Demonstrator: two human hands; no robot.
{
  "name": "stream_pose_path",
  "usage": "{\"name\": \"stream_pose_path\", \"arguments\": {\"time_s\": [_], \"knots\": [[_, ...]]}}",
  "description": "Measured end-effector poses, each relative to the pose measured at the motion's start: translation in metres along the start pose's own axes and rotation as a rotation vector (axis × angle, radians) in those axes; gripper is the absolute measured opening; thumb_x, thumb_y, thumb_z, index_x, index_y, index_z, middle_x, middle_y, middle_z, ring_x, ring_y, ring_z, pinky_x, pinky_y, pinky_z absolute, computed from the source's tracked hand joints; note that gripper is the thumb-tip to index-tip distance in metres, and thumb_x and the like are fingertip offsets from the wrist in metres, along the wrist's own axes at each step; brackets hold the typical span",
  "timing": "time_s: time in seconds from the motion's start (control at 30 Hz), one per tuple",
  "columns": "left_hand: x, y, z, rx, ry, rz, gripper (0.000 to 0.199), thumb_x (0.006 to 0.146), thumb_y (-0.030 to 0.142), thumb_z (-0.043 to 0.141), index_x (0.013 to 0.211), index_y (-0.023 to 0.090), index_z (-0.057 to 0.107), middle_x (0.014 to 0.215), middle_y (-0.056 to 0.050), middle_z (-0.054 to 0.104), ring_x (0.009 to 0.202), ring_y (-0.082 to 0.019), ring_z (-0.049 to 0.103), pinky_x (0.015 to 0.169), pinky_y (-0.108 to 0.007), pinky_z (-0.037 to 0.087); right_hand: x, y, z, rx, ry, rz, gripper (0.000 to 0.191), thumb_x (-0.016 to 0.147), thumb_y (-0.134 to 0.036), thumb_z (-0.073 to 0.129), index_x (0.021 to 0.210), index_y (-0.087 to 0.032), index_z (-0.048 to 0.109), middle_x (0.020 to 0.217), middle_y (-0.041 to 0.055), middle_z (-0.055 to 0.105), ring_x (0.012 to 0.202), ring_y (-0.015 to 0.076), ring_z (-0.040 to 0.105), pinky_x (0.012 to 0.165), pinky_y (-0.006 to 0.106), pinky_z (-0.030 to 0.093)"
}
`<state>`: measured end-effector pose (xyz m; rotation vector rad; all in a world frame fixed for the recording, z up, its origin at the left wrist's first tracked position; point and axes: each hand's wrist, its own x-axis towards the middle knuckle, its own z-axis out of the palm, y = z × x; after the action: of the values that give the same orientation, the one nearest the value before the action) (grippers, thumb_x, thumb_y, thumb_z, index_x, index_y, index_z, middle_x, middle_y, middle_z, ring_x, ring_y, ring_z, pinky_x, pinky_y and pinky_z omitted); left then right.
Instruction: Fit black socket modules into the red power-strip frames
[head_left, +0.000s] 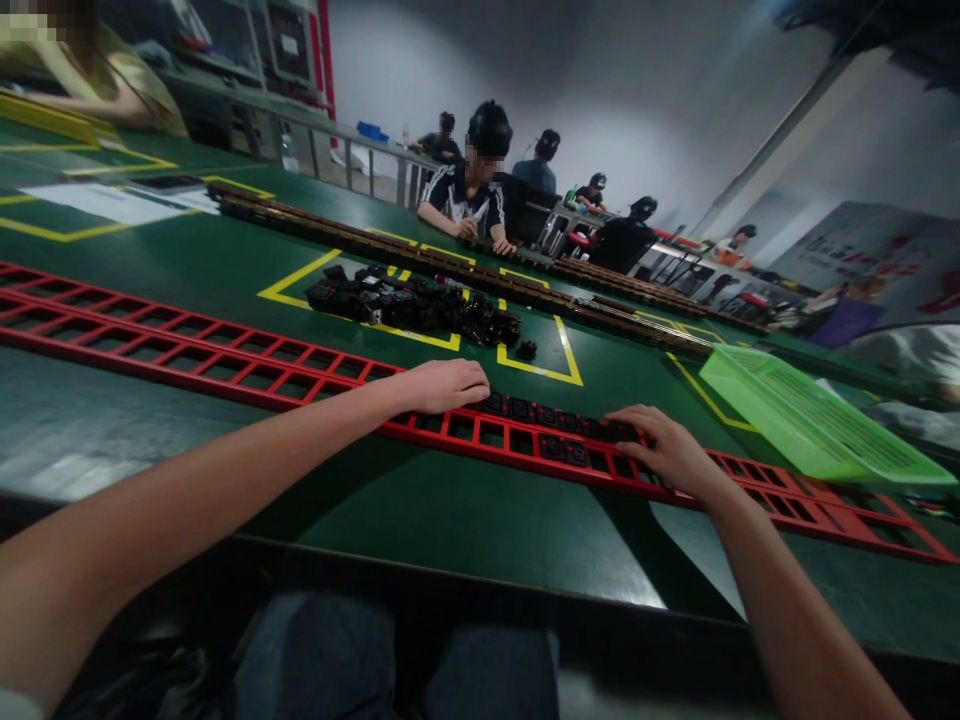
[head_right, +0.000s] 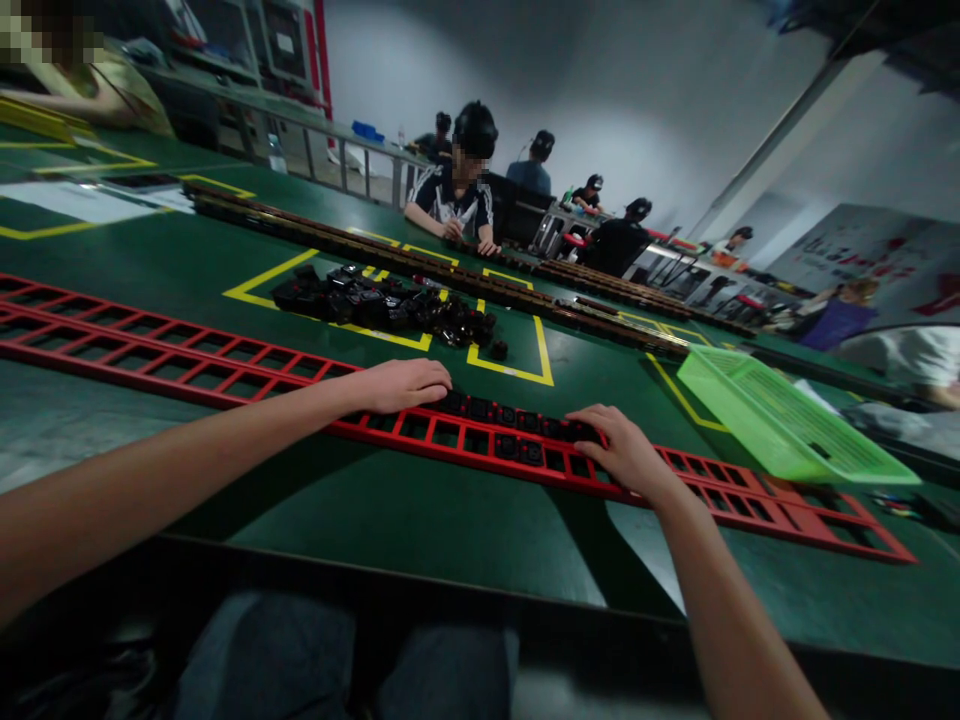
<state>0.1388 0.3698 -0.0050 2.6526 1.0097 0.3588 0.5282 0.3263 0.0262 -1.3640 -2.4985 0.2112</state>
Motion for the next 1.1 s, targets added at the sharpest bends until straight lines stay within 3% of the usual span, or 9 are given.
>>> {"name": "stream_pose_path", "arguments": {"time_s": [0.3,0.53,0.67,0.8,0.93,1.1], "knots": [[0.001,-0.005,0.003,0.012,0.01,0.011,0.044,0.103,0.043,0.03,0.117,0.018,0.063,0.122,-0.008,0.062,0.11,-0.022,0.057,0.091,-0.031,0.043,0.009,0.002,0.001,-0.081,-0.011,0.029,0.034,0.082,-0.043,0.064,0.109,-0.024,0.072,0.105,0.0103,0.073,0.1,0.03,0.066,0.093,0.05,0.052],[0.002,-0.007,0.007,0.008,0.024,0.009,0.043,0.102,0.044,0.031,0.117,0.018,0.063,0.122,-0.009,0.062,0.11,-0.023,0.057,0.089,-0.032,0.043,-0.007,0.011,0.024,-0.089,0.094,0.034,0.039,0.093,-0.04,0.047,0.119,-0.022,0.071,0.124,0.0133,0.069,0.117,0.0315,0.061,0.104,0.056,0.045],[0.003,-0.007,0.007,0.012,0.021,0.011,0.044,0.103,0.045,0.031,0.116,0.018,0.063,0.122,-0.009,0.062,0.11,-0.023,0.057,0.089,-0.032,0.043,0.002,0.006,0.015,-0.036,0.018,0.065,0.036,0.087,-0.041,0.057,0.114,-0.023,0.072,0.125,0.0109,0.069,0.117,0.0309,0.063,0.105,0.053,0.046],[0.002,-0.006,0.005,0.023,0.015,0.012,0.044,0.103,0.045,0.029,0.116,0.019,0.063,0.12,-0.008,0.062,0.109,-0.023,0.057,0.088,-0.032,0.044,0.048,-0.024,0.007,0.06,0.004,0.089,0.043,0.09,-0.043,0.056,0.125,-0.021,0.066,0.122,0.0109,0.07,0.112,0.0291,0.066,0.1,0.049,0.051],[0.002,-0.006,0.004,0.052,0.017,-0.001,0.044,0.103,0.045,0.03,0.115,0.018,0.064,0.116,-0.009,0.063,0.106,-0.024,0.058,0.085,-0.033,0.045,0.134,-0.056,0.025,-0.025,0.03,-0.044,0.039,0.087,-0.031,0.062,0.124,-0.019,0.065,0.123,0.0114,0.068,0.102,0.0269,0.068,0.096,0.045,0.053],[0.001,-0.002,0.007,0.072,0.035,0.005,0.043,0.103,0.044,0.033,0.113,0.018,0.065,0.116,-0.008,0.064,0.106,-0.023,0.059,0.088,-0.033,0.046,0.239,-0.063,0.055,-0.064,0.084,-0.027,0.058,0.08,-0.024,0.07,0.134,-0.01,0.056,0.138,0.0202,0.055,0.126,0.033,0.053,0.108,0.047,0.041]]}}
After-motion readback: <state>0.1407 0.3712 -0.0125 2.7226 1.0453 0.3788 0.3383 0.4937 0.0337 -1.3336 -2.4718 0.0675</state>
